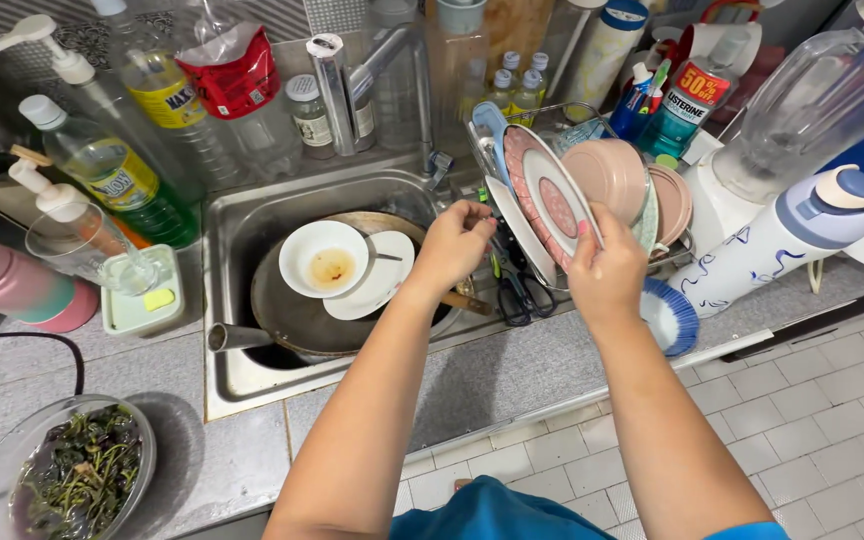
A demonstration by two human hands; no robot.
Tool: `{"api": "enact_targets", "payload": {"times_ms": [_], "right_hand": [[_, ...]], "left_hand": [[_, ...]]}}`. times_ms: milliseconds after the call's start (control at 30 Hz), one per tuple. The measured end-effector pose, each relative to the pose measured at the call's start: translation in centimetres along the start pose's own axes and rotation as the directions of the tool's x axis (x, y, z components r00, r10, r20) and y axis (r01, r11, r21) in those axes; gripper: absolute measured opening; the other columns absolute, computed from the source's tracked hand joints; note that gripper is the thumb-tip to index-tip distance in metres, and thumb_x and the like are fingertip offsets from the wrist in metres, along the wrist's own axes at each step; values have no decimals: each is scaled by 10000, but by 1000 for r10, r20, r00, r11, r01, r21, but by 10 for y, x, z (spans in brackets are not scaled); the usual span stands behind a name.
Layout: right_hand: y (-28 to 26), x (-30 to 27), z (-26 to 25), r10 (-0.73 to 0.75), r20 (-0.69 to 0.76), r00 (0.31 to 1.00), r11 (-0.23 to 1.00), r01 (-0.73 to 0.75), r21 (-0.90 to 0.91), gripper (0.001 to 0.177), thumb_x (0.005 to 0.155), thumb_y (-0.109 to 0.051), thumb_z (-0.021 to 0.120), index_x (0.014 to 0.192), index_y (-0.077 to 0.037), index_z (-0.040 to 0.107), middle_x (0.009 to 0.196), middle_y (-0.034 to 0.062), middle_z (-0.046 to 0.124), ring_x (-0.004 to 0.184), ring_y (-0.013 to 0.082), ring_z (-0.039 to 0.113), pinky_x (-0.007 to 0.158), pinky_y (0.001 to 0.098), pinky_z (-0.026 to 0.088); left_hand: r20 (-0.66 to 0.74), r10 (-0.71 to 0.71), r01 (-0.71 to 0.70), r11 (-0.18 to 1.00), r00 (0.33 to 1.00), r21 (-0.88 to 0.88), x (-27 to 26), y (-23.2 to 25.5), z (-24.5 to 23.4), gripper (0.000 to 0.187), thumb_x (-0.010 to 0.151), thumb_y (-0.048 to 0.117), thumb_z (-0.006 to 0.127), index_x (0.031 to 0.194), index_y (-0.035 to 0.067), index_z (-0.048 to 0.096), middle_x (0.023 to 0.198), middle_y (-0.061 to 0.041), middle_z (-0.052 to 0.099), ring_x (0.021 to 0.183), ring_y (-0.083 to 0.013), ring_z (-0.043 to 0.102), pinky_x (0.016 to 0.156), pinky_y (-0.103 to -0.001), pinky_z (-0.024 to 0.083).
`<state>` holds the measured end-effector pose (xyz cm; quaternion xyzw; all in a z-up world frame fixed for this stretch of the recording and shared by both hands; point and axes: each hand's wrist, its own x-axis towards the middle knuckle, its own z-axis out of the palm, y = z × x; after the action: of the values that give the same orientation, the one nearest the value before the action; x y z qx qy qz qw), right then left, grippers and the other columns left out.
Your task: The recorder takes tissues, places them on a dining table, serves rice and dried fish onto the table, and brings a bottle of water.
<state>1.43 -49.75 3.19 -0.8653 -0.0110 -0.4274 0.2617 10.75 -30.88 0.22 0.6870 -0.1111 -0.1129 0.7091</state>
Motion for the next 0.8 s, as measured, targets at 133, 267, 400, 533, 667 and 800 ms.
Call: {"api": "enact_targets", "payload": {"times_ms": [133,267,400,533,667,800], "right_hand": [[5,-6,16,5,74,997,1000,-3,-26,299,949,8,595,1243,-3,651,1086,229,696,986,429,679,856,492,537],[14,-11,32,33,138,990,998,-24,-62,377,916,7,592,1292,-15,610,1147,222,674,996,440,666,849,506,535],[18,-16,45,71,226,972,996,-56,-73,350,933,-23,613,1284,-20,610,1121,213,671,985,445,656,826,520,521],[23,-22,57,27,216,976,998,-12,-69,305,964,-53,623,1269,-30,620,1131,218,666,1023,451,642,862,530,511],[41,-30,60,-1,231,973,996,21,-84,276,987,-108,650,1251,-33,624,1133,236,662,1026,464,639,882,538,508],[29,-33,54,61,293,954,998,-52,-39,302,1069,-240,689,1256,-14,617,1153,252,652,1056,453,626,922,525,497]], "left_hand": [[12,-15,14,999,1000,47,1,0,8,348,938,186,655,1211,-28,634,928,-83,702,755,-149,673,651,-302,555],[-4,-82,82,996,997,41,-7,-8,2,358,932,182,650,1230,-15,618,936,-79,696,768,-152,681,646,-310,561],[-37,-98,100,994,994,49,-14,-20,-13,352,929,154,633,1238,-12,604,952,-70,693,780,-152,682,647,-319,567],[-84,-64,68,996,994,51,-25,-22,-30,331,934,122,623,1230,-26,605,934,-87,703,771,-154,671,654,-315,559],[-137,-87,91,996,987,25,-39,-31,-50,321,931,124,616,1217,-20,601,942,-75,706,748,-144,665,634,-302,551],[-239,-78,78,997,968,-11,-74,-34,-85,325,926,122,622,1214,-29,605,948,-83,701,735,-149,662,620,-304,551]]}}
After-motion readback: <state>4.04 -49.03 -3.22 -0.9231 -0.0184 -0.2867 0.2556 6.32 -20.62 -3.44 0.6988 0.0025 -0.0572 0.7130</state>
